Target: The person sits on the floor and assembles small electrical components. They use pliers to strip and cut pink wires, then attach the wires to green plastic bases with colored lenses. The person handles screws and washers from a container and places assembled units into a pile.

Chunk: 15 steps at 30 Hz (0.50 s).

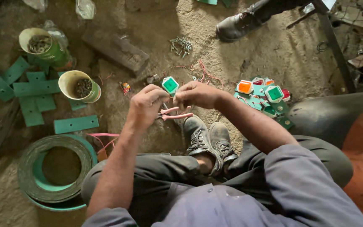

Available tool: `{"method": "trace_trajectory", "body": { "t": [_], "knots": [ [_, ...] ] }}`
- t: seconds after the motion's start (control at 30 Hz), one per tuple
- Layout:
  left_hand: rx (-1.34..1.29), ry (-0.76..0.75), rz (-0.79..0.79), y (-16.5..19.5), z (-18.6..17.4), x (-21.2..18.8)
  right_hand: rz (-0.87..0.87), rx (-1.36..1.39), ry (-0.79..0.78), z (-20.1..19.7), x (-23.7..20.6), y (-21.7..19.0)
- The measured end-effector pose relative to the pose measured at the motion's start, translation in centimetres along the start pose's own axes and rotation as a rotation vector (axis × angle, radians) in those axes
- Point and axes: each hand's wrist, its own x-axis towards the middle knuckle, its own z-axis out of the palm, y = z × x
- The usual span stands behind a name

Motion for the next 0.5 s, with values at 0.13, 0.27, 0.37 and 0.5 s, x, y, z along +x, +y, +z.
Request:
{"method": "trace_trajectory", "body": {
  "t": [0.13, 0.27, 0.37, 0.5],
  "knots": [
    [-0.182, -0.017, -0.137, -0.9, 0.7, -0.5, -0.061, 0.216, -0.167, 1.1, -0.1, 0.1],
    [-0.439, 0.096, -0.265, -1.1, 2.1, -0.4, -0.095, 0.353, -0.088, 2.1, 0.3, 0.6],
    [-0.211, 0.089, 0.006, -0.6, 1.8, 0.0, -0.207, 0.388, -0.038, 2.4, 0.5, 0.9],
    [-0.078, 0.092, 0.01, 0.9, 2.0, -0.3, -0.232, 0.412, 0.022, 2.2, 0.8, 1.3]
  ]
}}
